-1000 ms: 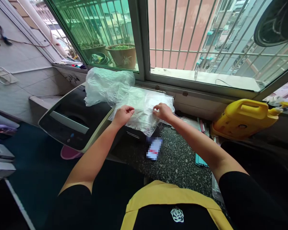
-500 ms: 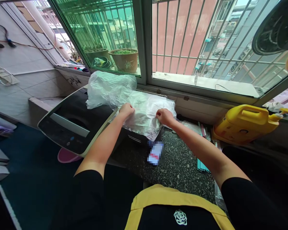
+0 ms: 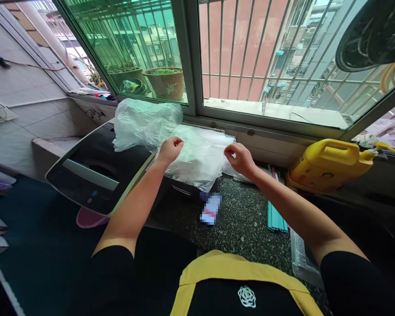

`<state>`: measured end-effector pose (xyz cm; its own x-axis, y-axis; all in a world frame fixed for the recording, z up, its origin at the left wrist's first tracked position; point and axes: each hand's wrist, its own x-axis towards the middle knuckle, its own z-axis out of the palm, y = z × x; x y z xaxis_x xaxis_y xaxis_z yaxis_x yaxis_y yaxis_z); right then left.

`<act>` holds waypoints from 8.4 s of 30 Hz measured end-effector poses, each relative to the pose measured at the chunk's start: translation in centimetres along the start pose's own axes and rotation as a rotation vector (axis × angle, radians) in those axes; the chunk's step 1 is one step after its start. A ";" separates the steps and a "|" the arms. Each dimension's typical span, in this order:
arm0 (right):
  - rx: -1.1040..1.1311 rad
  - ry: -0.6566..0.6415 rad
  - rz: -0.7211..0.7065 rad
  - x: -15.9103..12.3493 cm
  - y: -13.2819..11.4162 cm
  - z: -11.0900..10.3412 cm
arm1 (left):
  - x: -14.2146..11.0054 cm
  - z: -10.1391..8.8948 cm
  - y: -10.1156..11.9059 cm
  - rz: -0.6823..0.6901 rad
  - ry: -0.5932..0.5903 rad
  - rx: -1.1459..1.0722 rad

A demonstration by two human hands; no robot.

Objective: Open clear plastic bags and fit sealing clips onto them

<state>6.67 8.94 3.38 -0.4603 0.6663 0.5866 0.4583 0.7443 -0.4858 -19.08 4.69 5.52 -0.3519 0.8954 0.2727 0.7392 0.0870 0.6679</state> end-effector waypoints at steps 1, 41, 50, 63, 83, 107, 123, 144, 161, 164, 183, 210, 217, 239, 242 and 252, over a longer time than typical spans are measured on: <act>0.021 0.019 -0.011 -0.6 -0.1 -0.8 | -0.5 0.4 0.3 0.035 -0.007 -0.027; -0.760 0.449 -0.189 -23.8 -5.2 -10.4 | -16.6 15.0 17.4 0.584 -0.622 -0.543; -0.589 0.333 0.028 -21.8 -4.1 -12.7 | -17.4 16.1 15.5 0.537 -0.653 -0.565; -0.405 0.440 0.311 -19.1 -1.2 -17.4 | -20.7 18.4 6.2 0.216 -0.605 -0.599; 0.030 0.486 0.787 -21.3 6.3 -15.9 | -19.1 18.4 3.9 -0.585 -0.527 -0.972; -0.431 0.318 0.199 -23.6 -1.4 -5.5 | -21.3 18.3 9.6 -0.330 -0.658 -0.992; -0.674 0.223 -0.019 -23.0 -1.5 -4.2 | -21.2 17.3 10.3 -0.263 -0.640 -1.001; -0.633 0.189 0.109 -23.8 -1.0 -3.2 | -19.4 16.9 10.5 -0.292 -0.607 -0.917; -0.482 0.005 0.204 -27.9 -1.1 -0.5 | -18.2 16.5 10.2 -0.246 -0.514 -0.937; -0.218 0.019 0.274 -27.1 -0.3 -2.3 | -17.9 15.8 9.9 -0.156 -0.549 -0.889; 0.478 -0.211 0.362 -16.8 6.0 -7.4 | -16.3 9.7 9.5 0.160 -0.702 -0.786; 0.025 -0.304 0.327 -18.6 6.8 -5.6 | -16.4 18.8 0.5 0.078 -0.591 -0.462; -0.158 -0.401 0.386 -20.2 7.3 -3.0 | -17.6 22.6 -2.9 0.022 -0.624 -0.297; -0.049 -0.226 0.225 -20.3 5.9 -7.0 | -19.9 22.6 -3.6 0.220 -0.554 -0.081; -0.073 -0.235 0.211 -20.4 5.8 -6.9 | -20.5 23.3 -4.1 0.165 -0.540 0.097; -0.115 -0.277 0.222 -20.0 4.9 -8.0 | -18.3 20.4 0.6 0.414 -0.227 -0.257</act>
<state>24.20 -1.11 -5.53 -0.5211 0.8097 0.2698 0.6455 0.5807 -0.4961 -0.46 -2.72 -13.22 0.0930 0.9067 0.4114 0.6153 -0.3772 0.6922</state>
